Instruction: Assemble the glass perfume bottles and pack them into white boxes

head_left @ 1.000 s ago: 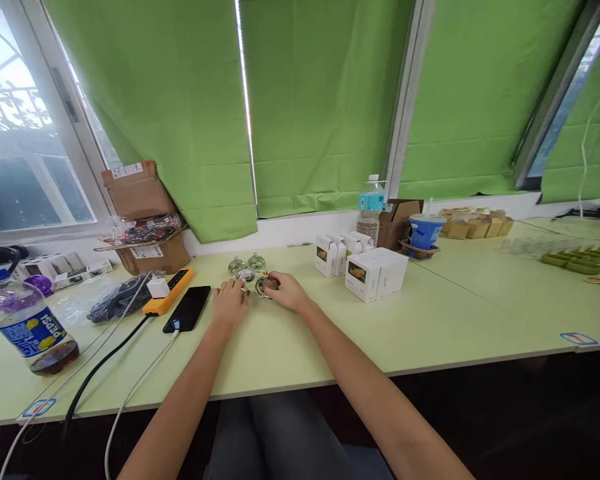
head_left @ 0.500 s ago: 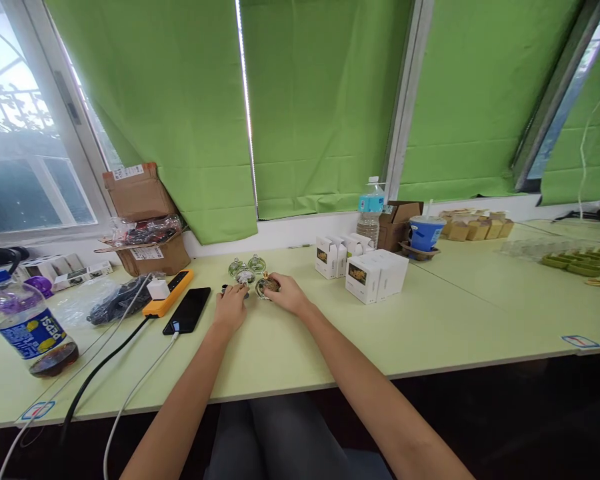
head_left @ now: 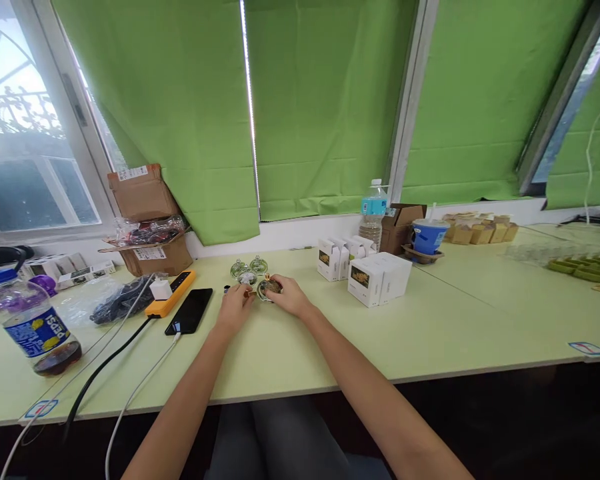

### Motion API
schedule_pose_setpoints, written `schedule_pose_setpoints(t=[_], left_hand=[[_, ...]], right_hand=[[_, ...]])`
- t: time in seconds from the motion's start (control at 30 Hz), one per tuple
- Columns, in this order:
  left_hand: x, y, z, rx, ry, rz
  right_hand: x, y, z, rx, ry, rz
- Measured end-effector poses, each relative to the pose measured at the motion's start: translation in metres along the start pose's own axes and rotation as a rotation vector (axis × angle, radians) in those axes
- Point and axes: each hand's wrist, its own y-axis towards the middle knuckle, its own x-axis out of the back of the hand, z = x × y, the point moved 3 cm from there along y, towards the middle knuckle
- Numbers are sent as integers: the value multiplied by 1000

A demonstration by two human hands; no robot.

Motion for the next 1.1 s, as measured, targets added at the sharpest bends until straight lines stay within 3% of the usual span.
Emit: schedule_pose_setpoints(t=[0.2, 0.37, 0.63, 1.1], left_hand=[[12, 4, -12, -32, -206, -178], [18, 5, -18, -7, -321, -250], [22, 5, -21, 160, -671, -373], [28, 6, -31, 96, -740, -450]], right_hand=[[-6, -3, 9, 57, 67, 55], [-16, -5, 17, 86, 77, 96], [-19, -6, 23, 122, 58, 120], [-29, -7, 28, 130, 57, 164]])
